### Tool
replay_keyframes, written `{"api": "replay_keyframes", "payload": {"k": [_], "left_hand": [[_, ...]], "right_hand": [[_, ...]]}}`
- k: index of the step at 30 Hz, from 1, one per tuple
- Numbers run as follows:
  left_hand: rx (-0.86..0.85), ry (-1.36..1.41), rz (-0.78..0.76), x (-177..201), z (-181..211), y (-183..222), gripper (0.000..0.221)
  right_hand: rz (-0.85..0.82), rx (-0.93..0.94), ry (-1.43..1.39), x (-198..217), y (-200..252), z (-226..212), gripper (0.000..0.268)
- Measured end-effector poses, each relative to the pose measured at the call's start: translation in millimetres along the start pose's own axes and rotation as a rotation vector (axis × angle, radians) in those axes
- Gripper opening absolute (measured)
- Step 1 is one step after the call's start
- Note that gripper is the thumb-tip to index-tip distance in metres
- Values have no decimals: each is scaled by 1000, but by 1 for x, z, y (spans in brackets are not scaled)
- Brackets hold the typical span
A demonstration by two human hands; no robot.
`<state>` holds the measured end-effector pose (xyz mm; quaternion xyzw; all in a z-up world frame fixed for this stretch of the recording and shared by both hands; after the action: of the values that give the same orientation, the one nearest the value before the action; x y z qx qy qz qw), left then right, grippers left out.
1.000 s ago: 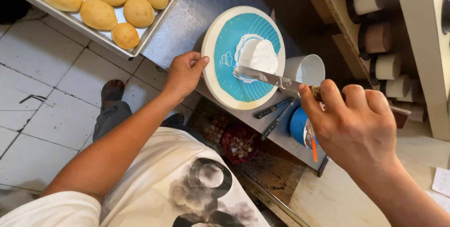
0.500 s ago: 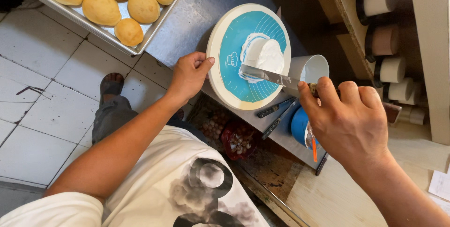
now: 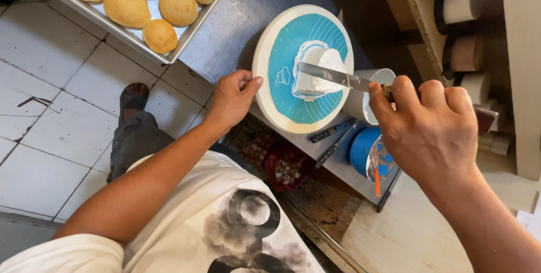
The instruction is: The person ices a heart-shaped cake using an offset spatula to spread white frosting from a bowl onto the cake on a turntable.
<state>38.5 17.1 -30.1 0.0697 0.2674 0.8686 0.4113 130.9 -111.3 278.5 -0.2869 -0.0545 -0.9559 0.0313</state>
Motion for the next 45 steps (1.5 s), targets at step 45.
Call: {"api": "replay_keyframes", "payload": {"k": [45], "left_hand": [[-29,-35,21,4,6,1,21]], "right_hand": [[-727,-1091,-627,30,181,20,22]]}}
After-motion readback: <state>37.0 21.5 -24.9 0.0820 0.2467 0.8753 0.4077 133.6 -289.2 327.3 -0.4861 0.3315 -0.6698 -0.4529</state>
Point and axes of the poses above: each hand's wrist, its own y-axis away from the middle knuckle, its own x-axis out of the back of the hand, z = x × y, the point moved 3 cm from there along -y, towards the middle knuckle, and after that the axes turned 12 degrees about z, right-handed, at the moved point
